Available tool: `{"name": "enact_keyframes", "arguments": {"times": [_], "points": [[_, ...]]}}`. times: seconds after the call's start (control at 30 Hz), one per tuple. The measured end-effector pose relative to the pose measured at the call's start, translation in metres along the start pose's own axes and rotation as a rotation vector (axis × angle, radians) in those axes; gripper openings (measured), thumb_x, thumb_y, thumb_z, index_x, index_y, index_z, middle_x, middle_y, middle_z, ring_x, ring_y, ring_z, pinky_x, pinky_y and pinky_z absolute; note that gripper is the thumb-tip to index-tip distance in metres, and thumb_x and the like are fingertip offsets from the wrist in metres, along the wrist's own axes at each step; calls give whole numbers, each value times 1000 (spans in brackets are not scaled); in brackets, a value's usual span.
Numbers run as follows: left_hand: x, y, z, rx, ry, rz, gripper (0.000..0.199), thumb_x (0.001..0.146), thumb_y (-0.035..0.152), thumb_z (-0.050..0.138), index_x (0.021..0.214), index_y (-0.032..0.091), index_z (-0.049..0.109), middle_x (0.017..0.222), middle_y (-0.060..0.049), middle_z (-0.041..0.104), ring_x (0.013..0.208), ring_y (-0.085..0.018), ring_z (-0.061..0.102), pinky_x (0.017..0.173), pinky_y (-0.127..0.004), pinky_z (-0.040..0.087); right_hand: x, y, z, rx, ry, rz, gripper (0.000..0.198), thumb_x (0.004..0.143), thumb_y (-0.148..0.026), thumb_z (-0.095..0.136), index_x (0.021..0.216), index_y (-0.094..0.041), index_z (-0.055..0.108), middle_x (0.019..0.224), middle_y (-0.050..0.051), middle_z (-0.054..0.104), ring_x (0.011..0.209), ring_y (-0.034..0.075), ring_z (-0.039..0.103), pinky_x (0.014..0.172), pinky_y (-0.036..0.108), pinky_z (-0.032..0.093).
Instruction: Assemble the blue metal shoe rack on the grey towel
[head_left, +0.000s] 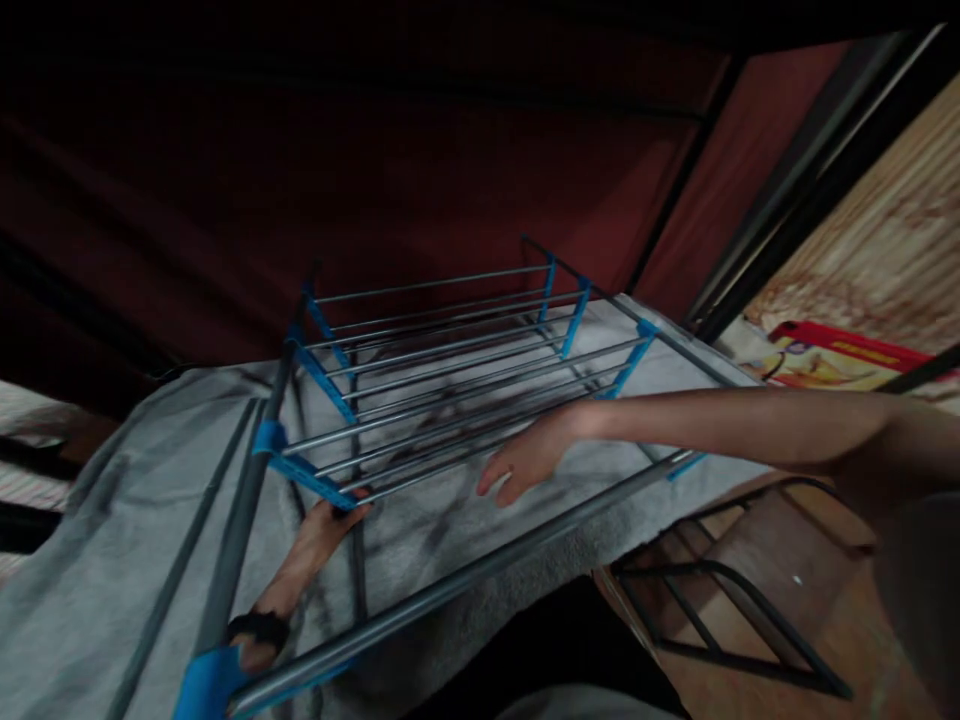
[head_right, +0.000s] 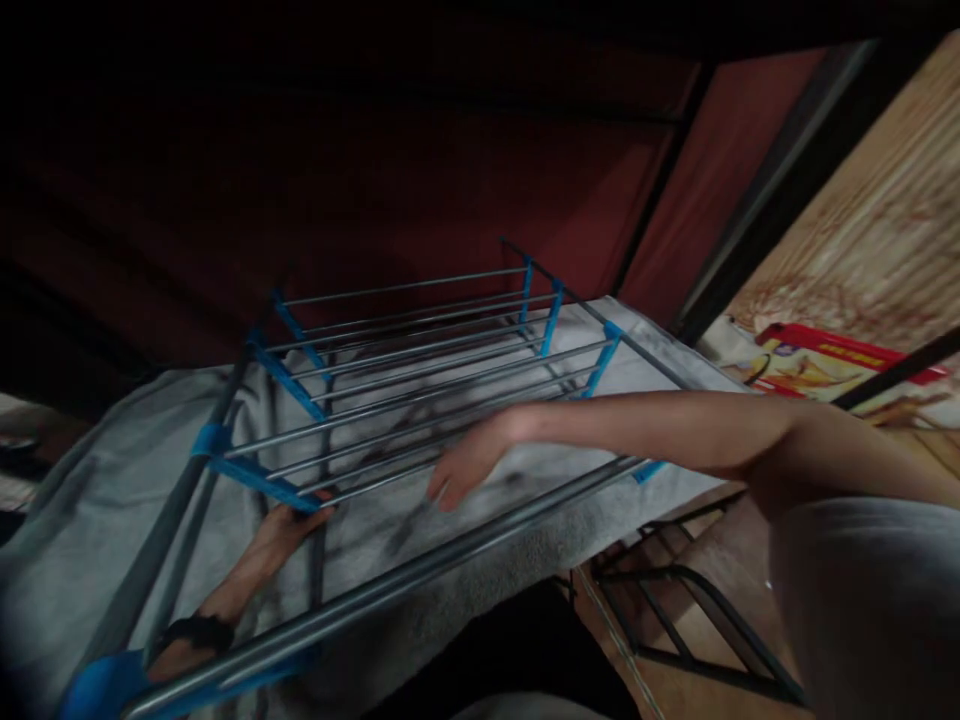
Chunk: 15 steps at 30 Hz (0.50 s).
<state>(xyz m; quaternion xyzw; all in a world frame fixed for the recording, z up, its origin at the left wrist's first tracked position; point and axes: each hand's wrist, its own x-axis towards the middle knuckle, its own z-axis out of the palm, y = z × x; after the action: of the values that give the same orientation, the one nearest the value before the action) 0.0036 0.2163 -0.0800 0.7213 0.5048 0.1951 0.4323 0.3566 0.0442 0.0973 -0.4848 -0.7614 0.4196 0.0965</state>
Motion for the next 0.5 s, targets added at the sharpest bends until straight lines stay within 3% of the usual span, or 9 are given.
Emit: {"name": "enact_keyframes", "arguments": {"times": [0.03,0.07,0.17,0.23,0.3,0.37,0.43,0.5], "points": [[0,3,-1,8,-2,-14,63,51,68,75,88,18,69,89,-9,74,93,-32,68,92,-47,54,-33,-14,-27,148,-24,56,34,76,-31,80,106,-17,74,108,5,74,103,18,69,92,27,53],[1,6,-2,18,-4,-25,63,48,69,75,86,18,70,88,-10,75,93,-33,68,92,-48,54,-68,-27,-55,267,58,99,35,80,-34,77,109,-15,72,109,6,74,103,17,69,93,28,53],[3,12,-6,51,3,-63,65,44,69,77,85,19,72,90,-10,76,99,-36,69,98,-51,52,-174,-36,-122,483,576,105,37,97,-31,56,127,-10,62,121,11,69,105,13,68,98,33,50],[5,13,-8,81,12,-79,65,44,70,76,86,20,74,94,-11,77,105,-38,68,101,-52,51,-235,-8,-140,564,955,30,35,101,-24,47,132,-11,57,125,9,68,104,9,67,100,33,46],[4,14,-8,115,24,-56,65,45,72,75,86,21,74,94,-11,77,105,-39,68,101,-53,52,-279,42,-132,663,1265,102,29,101,-18,46,124,-12,61,118,8,69,96,5,68,97,28,47],[0,15,-6,153,51,41,63,50,76,70,84,23,74,90,-9,77,102,-37,70,99,-53,54,-302,99,-105,809,1370,291,22,98,-15,48,111,-13,66,113,10,70,85,5,67,89,22,50],[-8,19,-2,196,92,146,57,60,78,62,81,26,72,89,-7,77,101,-34,71,101,-52,54,-303,148,-71,875,1326,459,17,91,-14,55,102,-15,68,111,12,70,84,9,68,87,22,54],[-16,25,1,241,127,196,51,69,76,56,75,28,70,89,-6,77,101,-32,71,105,-53,52,-285,181,-39,837,1203,525,16,82,-14,62,95,-18,69,108,10,71,90,14,69,89,24,56]]}}
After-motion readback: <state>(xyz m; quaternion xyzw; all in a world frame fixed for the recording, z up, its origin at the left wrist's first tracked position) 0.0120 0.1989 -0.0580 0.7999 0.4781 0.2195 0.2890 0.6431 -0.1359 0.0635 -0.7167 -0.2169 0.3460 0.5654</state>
